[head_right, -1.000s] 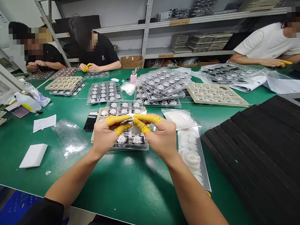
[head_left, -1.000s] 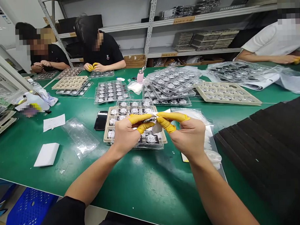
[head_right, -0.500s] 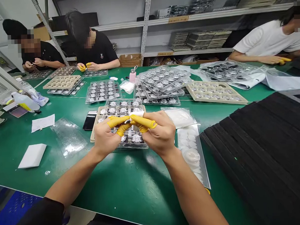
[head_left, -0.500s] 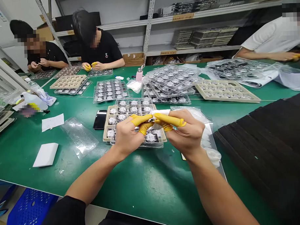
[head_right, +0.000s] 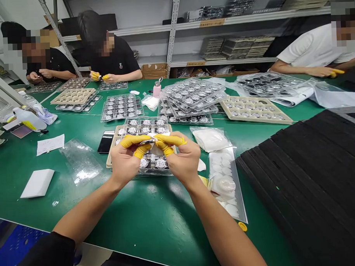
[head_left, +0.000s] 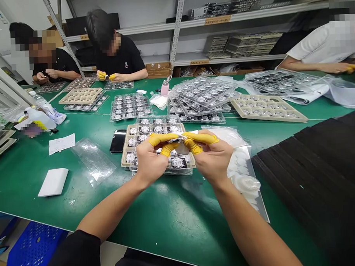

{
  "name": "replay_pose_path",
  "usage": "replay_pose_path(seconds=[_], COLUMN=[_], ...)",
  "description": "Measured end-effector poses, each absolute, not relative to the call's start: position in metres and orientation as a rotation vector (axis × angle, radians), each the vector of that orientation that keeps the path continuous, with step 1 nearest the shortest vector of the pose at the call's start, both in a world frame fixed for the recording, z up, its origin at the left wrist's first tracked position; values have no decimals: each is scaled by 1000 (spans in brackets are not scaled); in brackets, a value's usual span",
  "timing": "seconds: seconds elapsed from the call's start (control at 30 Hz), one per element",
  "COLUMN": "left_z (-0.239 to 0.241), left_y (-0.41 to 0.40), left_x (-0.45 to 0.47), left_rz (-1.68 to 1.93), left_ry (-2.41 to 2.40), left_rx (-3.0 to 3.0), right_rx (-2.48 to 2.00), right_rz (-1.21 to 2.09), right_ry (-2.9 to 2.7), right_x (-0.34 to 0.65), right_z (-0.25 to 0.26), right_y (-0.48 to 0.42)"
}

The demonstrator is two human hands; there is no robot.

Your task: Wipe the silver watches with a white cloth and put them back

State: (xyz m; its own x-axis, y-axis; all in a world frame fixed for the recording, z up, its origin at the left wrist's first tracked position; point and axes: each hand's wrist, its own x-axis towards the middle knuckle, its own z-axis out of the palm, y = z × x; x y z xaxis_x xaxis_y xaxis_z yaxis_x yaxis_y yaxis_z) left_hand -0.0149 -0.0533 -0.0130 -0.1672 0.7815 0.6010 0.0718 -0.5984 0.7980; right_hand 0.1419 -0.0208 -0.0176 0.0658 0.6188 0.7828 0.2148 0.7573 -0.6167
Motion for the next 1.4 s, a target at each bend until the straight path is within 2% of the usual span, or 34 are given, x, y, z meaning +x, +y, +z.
replay_pose_path(seconds=[0.1,0.23,0.3,0.47,0.53,0.7,0.83,0.9,1.03,1.13,1.2,1.4], left_z=[-13,-14,-15,-14,-12,-13,-15,-14,-8,-8,-9,-10], left_y=[-50,-49,-50,-53,-54,-54,-51,-48,-42,-40,-40,-50], left_x=[-13,-17,-21,-24,-24,-23,-22,-23,-23,-22,-22,-27], left_rz=[1790,1695,1715,1815,1814,1762,1767,1738,1648,1595,1566,1719], left_ry=[889,968,1063,1227,1250,1208,1209,1131,927,820,798,1067], left_rx=[1449,1660,1863,2110,2109,2086,1861,1591,1205,1216,1311,2000], right_rx=[-713,-713,-733,-808,-812,-685,-969,-1054,-888,-816,-802,-643], right_rz=[631,683,560,-211,-335,35,-124,-88,457,616,544,-18], right_ry=[-1434,-1425,-1491,-1740,-1770,-1723,-1746,-1680,-1454,-1437,-1468,-1696], right_x=[137,138,142,158,160,154,159,161,153,142,138,147], right_z=[-16,-13,-11,-9,-8,-8,-11,-11,-10,-12,-12,-5], right_y=[-25,-28,-28,-24,-24,-23,-21,-20,-21,-27,-31,-35])
